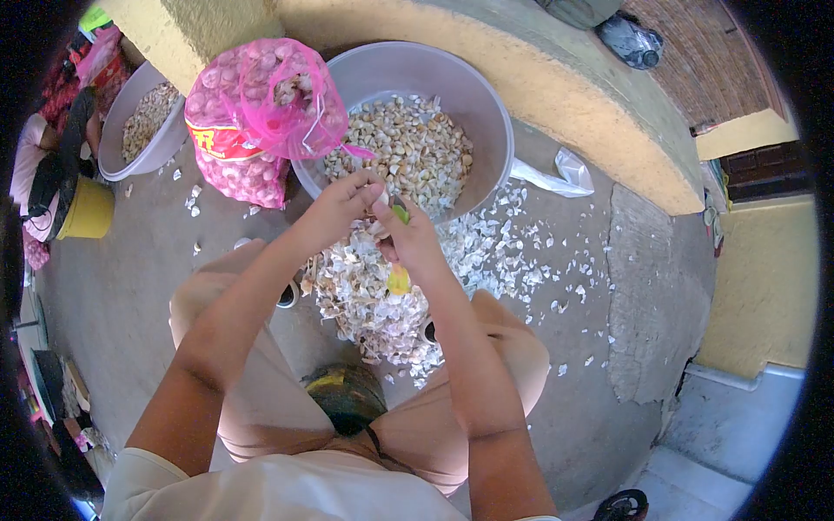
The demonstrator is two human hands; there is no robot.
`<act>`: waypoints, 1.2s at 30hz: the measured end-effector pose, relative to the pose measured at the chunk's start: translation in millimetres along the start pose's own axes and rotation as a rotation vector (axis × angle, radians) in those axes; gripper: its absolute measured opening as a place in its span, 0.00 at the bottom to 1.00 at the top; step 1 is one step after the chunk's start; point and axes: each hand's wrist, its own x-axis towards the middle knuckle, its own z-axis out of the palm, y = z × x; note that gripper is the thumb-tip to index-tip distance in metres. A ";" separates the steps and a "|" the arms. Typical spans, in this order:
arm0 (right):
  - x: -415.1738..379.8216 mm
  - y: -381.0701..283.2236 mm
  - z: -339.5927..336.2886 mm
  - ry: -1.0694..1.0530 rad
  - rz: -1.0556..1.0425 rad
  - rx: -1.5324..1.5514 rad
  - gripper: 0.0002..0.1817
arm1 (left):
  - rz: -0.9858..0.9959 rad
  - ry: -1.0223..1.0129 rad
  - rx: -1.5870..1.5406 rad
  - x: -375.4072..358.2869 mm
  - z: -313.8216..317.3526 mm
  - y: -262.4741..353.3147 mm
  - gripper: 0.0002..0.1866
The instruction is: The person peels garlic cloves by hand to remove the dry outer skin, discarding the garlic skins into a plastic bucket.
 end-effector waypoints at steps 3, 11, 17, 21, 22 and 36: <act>-4.3 -4.4 2.7 -0.016 0.003 0.138 0.13 | -0.205 -0.052 -0.297 -3.3 -0.8 9.5 0.11; -6.1 -4.9 3.8 -0.020 0.010 0.139 0.12 | -0.227 -0.070 -0.280 -4.6 -0.8 8.4 0.13; -3.9 -4.5 1.5 0.012 0.003 0.069 0.14 | -0.217 -0.091 -0.201 -7.3 -2.2 17.9 0.16; -5.1 -3.1 4.2 -0.005 -0.010 0.021 0.14 | -0.207 -0.073 -0.219 -5.9 -2.8 14.0 0.16; -4.8 -1.2 3.6 -0.027 -0.026 -0.011 0.14 | -0.187 -0.073 -0.173 -5.0 -2.5 12.8 0.15; -9.2 -4.6 9.7 -0.038 -0.039 -0.121 0.11 | -0.158 -0.112 -0.386 -2.5 -1.4 3.5 0.10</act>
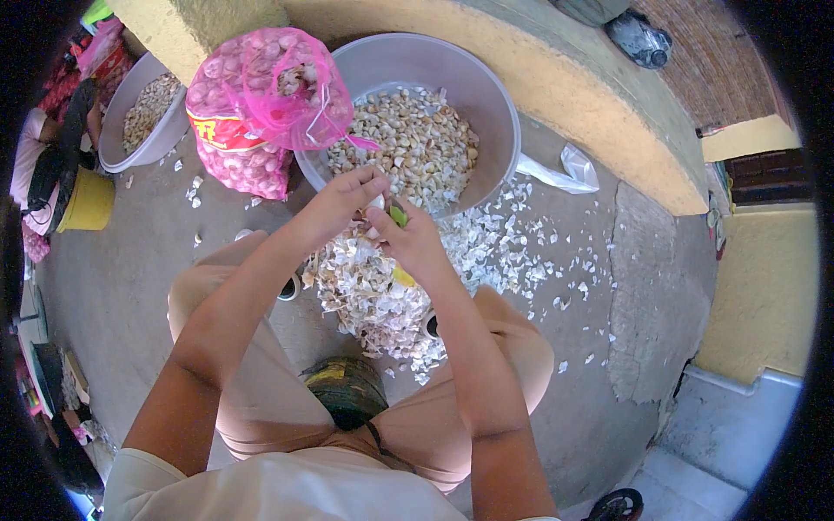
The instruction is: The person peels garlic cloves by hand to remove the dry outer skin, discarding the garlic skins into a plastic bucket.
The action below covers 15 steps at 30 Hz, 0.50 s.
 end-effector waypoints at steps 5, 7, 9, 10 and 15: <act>-0.3 2.7 -2.0 0.032 0.036 0.059 0.12 | 0.009 -0.007 -0.010 -2.1 2.5 0.0 0.12; 0.4 3.9 -5.1 0.008 0.043 0.067 0.13 | 0.003 0.000 -0.015 -2.0 3.3 -0.2 0.12; 1.1 4.9 -7.4 -0.023 0.040 0.083 0.13 | -0.007 0.000 -0.024 -2.3 3.2 0.1 0.13; 1.3 4.9 -7.3 -0.021 0.039 0.079 0.13 | -0.014 -0.003 -0.031 -2.5 2.8 0.4 0.13; 1.7 6.3 -6.1 0.024 0.029 0.051 0.13 | -0.001 -0.015 -0.062 -2.3 2.6 -0.2 0.13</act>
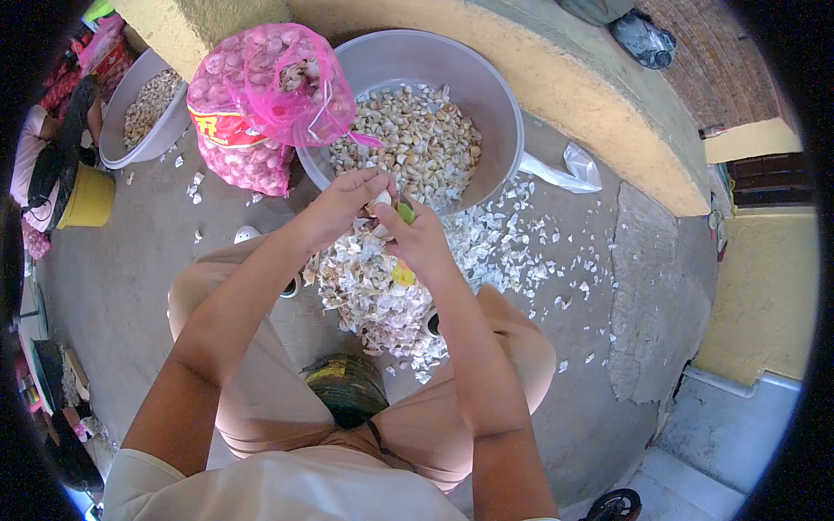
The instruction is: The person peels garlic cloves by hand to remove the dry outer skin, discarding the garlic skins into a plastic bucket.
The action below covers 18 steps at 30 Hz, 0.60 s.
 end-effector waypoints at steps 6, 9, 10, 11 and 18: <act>-1.0 -1.4 1.6 0.039 -0.038 -0.020 0.11 | -0.003 0.000 -0.015 1.8 0.2 -3.2 0.13; -1.7 -4.4 3.0 0.073 -0.019 -0.020 0.10 | 0.011 0.035 -0.016 0.9 3.1 -2.5 0.12; -1.2 -4.3 1.6 0.065 -0.013 -0.031 0.10 | 0.022 0.058 -0.006 -0.1 5.1 -3.0 0.12; -0.5 -3.2 -0.4 0.058 -0.006 -0.042 0.10 | 0.033 0.082 0.002 -0.6 6.3 -3.3 0.12; -5.9 -5.5 6.5 0.100 -0.102 -0.122 0.11 | -0.006 0.133 -0.044 -1.4 10.2 -2.6 0.10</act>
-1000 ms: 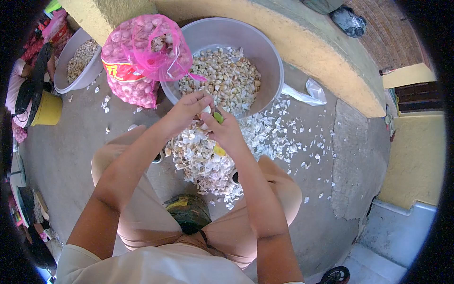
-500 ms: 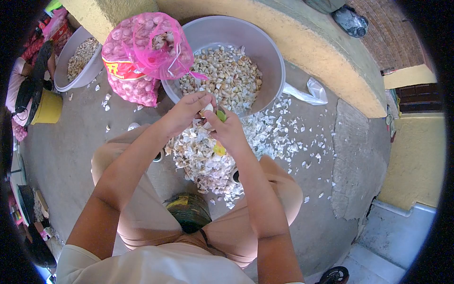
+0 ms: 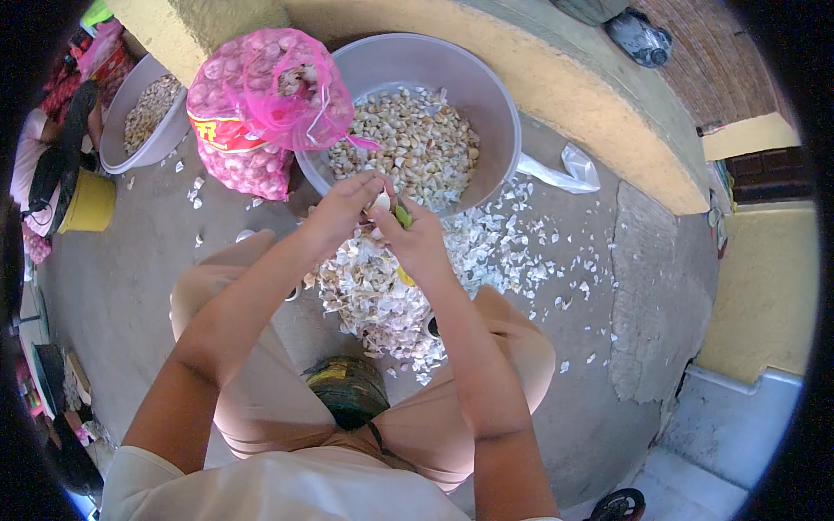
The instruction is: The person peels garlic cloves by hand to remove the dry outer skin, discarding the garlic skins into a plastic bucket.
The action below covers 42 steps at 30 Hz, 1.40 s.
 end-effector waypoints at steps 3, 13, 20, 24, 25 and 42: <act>4.3 4.0 0.5 0.014 0.006 0.028 0.11 | 0.018 0.074 -0.048 5.4 -2.7 -5.3 0.10; 10.2 15.9 -0.3 -0.012 -0.189 -0.296 0.13 | -0.103 0.145 -0.169 14.2 -11.1 0.7 0.17; 14.2 20.0 -3.6 -0.032 -0.091 -0.271 0.14 | -0.124 0.059 0.309 10.9 -1.6 -2.6 0.17; 16.3 20.3 -4.1 -0.033 -0.038 -0.290 0.15 | -0.190 0.076 0.161 10.7 -4.0 -3.0 0.15; 16.1 18.7 -4.4 -0.030 -0.020 -0.243 0.15 | -0.217 0.083 0.118 14.0 -7.6 -6.8 0.14; 6.3 -12.8 -21.1 0.127 0.054 0.084 0.12 | -0.364 0.207 -0.139 22.7 -69.8 7.1 0.11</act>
